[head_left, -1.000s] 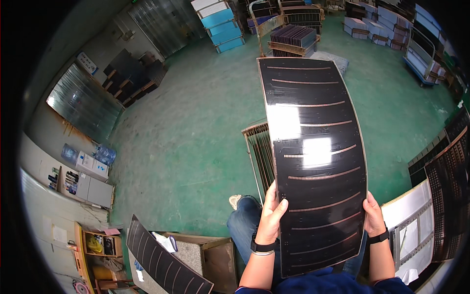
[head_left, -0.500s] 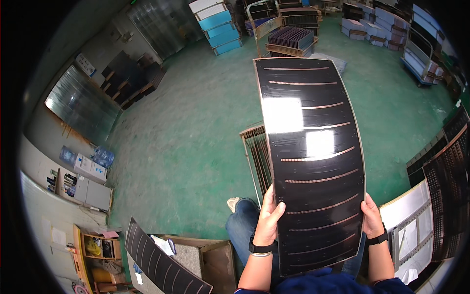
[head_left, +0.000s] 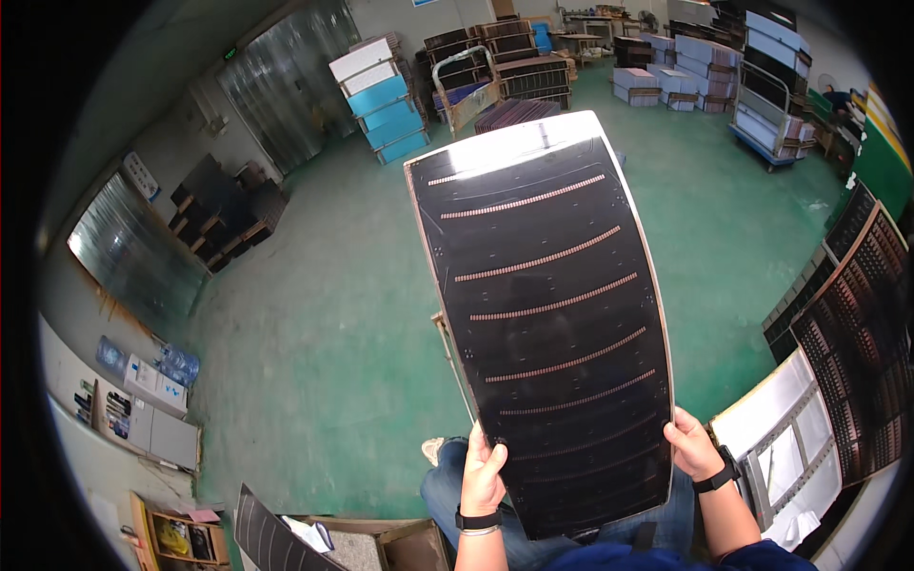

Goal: Inspecting and sorting large curved black panels in a manufacturing facility.

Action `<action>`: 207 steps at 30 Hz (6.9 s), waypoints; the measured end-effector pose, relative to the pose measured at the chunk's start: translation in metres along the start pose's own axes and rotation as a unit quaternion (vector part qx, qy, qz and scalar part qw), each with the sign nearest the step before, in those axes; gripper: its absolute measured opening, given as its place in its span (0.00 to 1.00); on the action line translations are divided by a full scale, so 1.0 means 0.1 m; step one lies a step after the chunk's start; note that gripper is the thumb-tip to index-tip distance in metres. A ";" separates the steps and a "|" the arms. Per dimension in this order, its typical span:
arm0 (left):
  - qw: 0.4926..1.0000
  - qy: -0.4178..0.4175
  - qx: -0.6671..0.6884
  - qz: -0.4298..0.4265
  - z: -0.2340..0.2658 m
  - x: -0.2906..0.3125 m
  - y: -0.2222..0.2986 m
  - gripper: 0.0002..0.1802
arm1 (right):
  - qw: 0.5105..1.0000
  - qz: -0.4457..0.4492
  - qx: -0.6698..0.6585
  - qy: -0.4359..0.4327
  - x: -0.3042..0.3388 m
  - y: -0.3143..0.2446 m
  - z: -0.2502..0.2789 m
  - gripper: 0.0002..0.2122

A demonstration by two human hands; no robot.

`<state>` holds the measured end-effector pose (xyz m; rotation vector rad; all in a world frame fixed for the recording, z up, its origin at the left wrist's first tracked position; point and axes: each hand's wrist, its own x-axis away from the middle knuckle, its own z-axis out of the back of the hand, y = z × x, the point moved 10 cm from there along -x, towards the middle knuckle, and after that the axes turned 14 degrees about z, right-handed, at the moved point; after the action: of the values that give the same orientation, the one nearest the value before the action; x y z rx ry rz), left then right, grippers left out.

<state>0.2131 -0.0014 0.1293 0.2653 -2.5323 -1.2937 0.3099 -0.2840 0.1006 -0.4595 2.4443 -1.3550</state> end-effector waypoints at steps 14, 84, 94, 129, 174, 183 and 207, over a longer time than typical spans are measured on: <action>0.994 0.051 -0.064 0.077 0.18 -0.35 -0.32 0.34 | 0.967 0.100 0.234 -0.034 -0.14 -0.42 -0.18 0.20; 0.672 0.265 -0.676 0.144 0.50 -1.78 -3.23 0.10 | 0.774 -0.011 0.622 -0.120 -1.40 2.23 0.93 0.19; 0.852 0.142 -0.504 -0.010 -0.40 -1.75 -1.92 0.06 | 0.826 -0.043 0.552 -0.108 -0.88 1.69 0.99 0.19; 0.991 0.105 0.054 0.064 0.64 0.22 -0.34 0.19 | 0.910 0.312 -0.090 0.259 0.34 -1.65 1.46 0.12; 0.952 0.275 -0.132 -0.018 1.67 0.45 0.21 0.12 | 0.932 0.254 0.080 0.247 0.78 -1.88 1.46 0.18; 0.951 0.272 -0.130 -0.064 1.49 0.52 0.51 0.16 | 0.934 0.161 0.247 0.203 0.71 -2.10 1.51 0.18; 0.976 0.160 0.147 0.033 0.98 0.32 0.20 0.14 | 0.930 0.329 -0.053 0.152 0.47 -1.76 1.70 0.14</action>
<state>0.1501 0.0752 0.0963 0.4116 -2.4187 -0.7742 0.3604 -0.5201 0.1599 0.5580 2.5550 -1.0509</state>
